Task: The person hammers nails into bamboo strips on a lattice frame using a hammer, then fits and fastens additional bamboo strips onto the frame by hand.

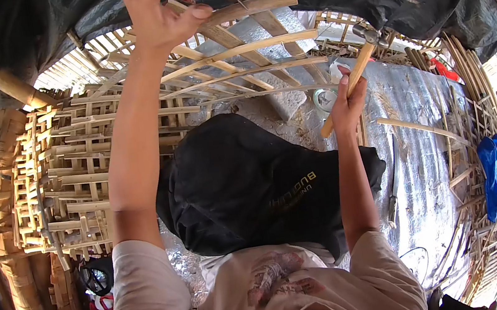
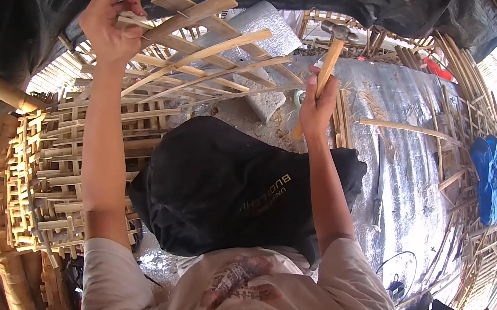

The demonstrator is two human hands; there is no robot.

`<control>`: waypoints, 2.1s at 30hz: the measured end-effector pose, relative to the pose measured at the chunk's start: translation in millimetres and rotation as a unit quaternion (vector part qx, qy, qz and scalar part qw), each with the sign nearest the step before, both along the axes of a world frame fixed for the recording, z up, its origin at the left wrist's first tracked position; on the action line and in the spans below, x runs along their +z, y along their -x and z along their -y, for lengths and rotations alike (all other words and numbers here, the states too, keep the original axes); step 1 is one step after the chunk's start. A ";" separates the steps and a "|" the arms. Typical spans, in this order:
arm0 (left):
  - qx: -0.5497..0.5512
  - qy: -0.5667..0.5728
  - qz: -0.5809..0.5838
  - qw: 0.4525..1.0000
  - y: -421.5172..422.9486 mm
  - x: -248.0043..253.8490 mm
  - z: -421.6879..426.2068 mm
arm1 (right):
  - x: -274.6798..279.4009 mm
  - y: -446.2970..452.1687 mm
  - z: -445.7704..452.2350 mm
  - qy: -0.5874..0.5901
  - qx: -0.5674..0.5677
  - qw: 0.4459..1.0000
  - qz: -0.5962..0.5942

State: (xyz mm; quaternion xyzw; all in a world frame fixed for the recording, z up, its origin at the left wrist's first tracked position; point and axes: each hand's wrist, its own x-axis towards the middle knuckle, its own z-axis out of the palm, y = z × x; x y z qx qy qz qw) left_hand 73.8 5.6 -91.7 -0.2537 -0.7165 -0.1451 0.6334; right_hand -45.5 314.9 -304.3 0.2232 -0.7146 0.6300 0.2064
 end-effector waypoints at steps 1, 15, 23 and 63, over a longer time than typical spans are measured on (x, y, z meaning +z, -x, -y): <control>0.018 0.007 0.042 0.999 -5.2 0.0 2.3 | -5.9 -1.8 -0.6 0.012 -0.003 1.000 0.009; 0.289 -0.045 0.287 0.912 -11.8 20.5 -24.2 | -94.6 4.5 -56.3 -0.029 -0.077 0.995 0.063; 0.220 -0.050 0.290 0.930 -23.6 11.6 -29.2 | -30.5 2.5 -15.2 -0.013 -0.020 1.000 0.004; 0.126 -0.055 0.563 0.815 -72.5 10.7 84.3 | 8.4 36.6 49.3 0.047 0.080 0.994 0.059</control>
